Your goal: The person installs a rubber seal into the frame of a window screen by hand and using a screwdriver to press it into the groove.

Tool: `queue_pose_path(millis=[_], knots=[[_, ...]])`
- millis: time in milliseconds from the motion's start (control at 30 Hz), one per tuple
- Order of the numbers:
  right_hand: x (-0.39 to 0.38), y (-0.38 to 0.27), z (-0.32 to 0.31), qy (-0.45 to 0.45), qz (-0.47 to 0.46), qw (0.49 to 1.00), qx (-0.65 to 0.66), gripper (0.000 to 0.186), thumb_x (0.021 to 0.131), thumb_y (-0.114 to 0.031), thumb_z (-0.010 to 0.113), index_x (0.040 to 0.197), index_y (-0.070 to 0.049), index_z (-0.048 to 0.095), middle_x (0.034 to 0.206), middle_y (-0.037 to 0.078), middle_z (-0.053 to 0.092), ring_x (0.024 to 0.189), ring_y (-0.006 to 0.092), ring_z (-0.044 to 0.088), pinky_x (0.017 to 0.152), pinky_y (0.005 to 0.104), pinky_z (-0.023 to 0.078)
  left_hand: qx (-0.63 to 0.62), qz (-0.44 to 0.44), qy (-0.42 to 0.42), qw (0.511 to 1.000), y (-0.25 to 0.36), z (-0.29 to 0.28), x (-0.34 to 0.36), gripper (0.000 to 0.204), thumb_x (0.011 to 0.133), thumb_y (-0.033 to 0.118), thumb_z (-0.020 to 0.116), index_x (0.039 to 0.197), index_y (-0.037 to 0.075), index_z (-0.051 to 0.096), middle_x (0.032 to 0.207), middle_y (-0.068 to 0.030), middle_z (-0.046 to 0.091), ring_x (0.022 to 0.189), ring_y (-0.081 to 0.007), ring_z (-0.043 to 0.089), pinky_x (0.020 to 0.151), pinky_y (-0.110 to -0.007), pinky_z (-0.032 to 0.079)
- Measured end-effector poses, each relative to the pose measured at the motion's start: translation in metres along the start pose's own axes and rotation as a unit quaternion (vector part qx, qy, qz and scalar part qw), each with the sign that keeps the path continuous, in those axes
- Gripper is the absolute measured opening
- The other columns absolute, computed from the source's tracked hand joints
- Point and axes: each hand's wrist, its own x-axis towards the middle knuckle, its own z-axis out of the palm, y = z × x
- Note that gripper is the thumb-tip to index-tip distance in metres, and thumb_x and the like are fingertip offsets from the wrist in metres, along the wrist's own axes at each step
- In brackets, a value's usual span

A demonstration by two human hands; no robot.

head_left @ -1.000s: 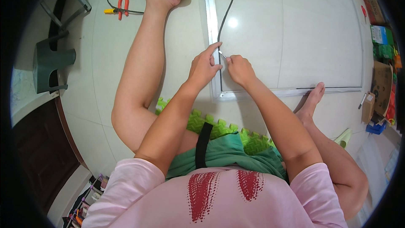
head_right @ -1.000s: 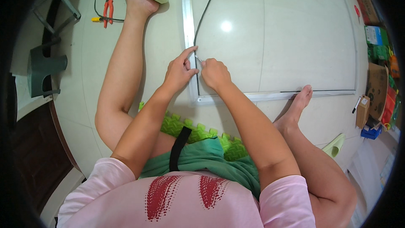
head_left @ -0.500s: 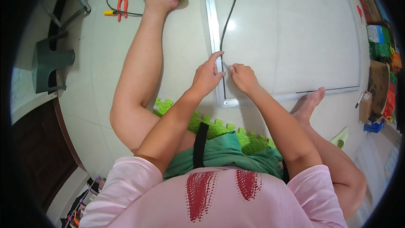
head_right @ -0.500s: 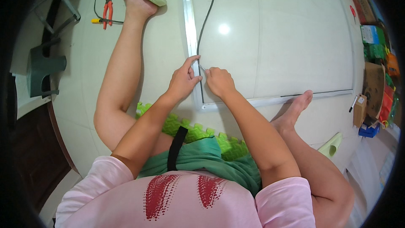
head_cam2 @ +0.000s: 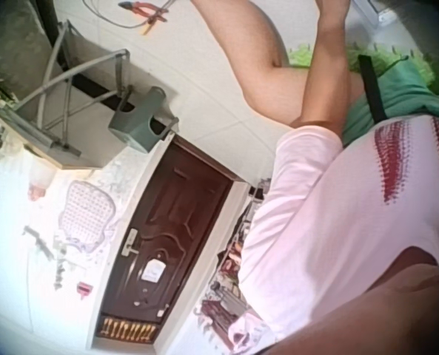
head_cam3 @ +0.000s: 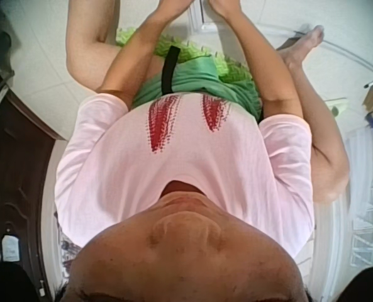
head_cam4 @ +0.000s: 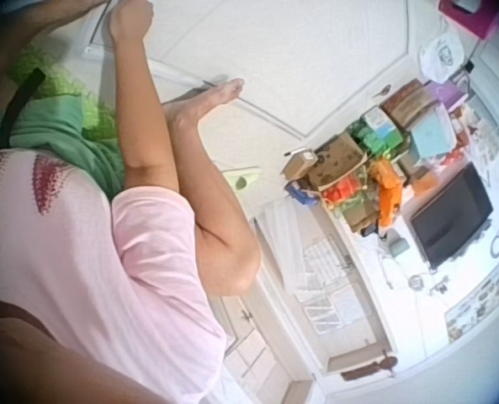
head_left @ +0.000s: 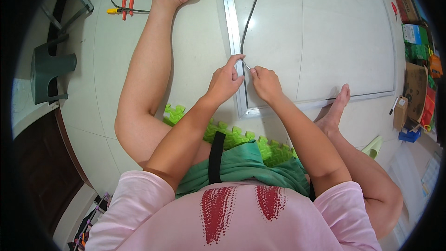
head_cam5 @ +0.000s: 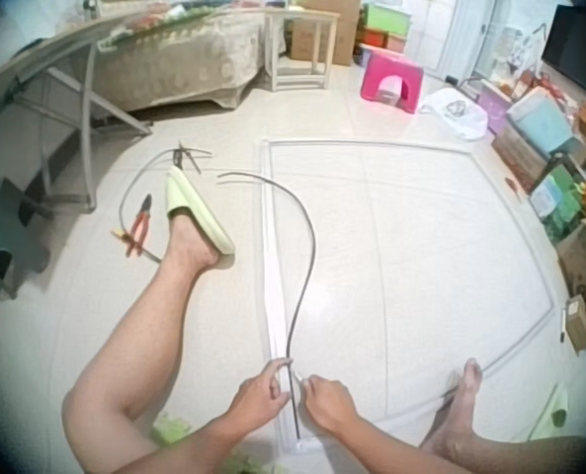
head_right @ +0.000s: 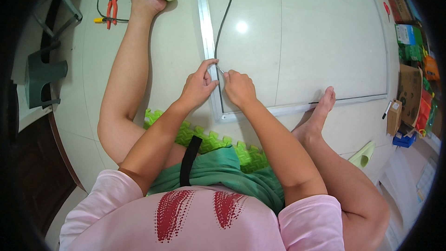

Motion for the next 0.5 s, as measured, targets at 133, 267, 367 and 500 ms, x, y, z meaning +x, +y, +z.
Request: queue_pose_path(millis=[133,267,367,500], knots=[[-0.002,-0.005,0.001,0.003,0.003,1.0,-0.017,0.034,0.094,-0.028,0.043,0.085,0.0,0.062,0.08,0.025,0.064,0.079,0.0436,0.061,0.073,0.0511,0.048,0.054,0.043,0.037,0.997,0.004,-0.002,0.003,0.062,0.074,0.006,0.069,0.13,0.016,0.045,0.06,-0.0036,0.045,0.056,-0.0181,0.049,0.058,-0.031,0.043],[-0.004,-0.021,-0.009,-0.019,0.026,0.998,-0.061,0.026,0.091,-0.023,0.046,0.088,-0.002,0.062,0.082,0.023,0.065,0.079,0.0407,0.063,0.072,0.0483,0.049,0.067,0.033,0.042,0.996,0.006,-0.006,0.01,0.064,0.072,0.007,0.07,0.13,0.017,0.046,0.061,-0.0044,0.044,0.058,-0.0198,0.049,0.058,-0.033,0.043],[0.0,-0.022,-0.01,-0.024,0.023,0.994,-0.101,0.024,0.089,-0.021,0.047,0.089,-0.003,0.063,0.081,0.023,0.065,0.079,0.0399,0.064,0.071,0.048,0.05,0.068,0.03,0.037,0.997,0.006,-0.004,0.01,0.064,0.072,0.007,0.071,0.13,0.018,0.046,0.062,-0.0048,0.044,0.059,-0.02,0.05,0.059,-0.033,0.043],[0.002,-0.022,-0.013,-0.05,0.029,0.992,-0.113,0.026,0.09,-0.023,0.046,0.092,-0.003,0.062,0.085,0.022,0.066,0.082,0.0388,0.064,0.073,0.0469,0.05,0.133,0.078,0.055,0.987,0.004,-0.005,0.013,0.065,0.071,0.008,0.073,0.13,0.019,0.047,0.063,-0.0053,0.044,0.06,-0.0198,0.049,0.058,-0.034,0.042]])
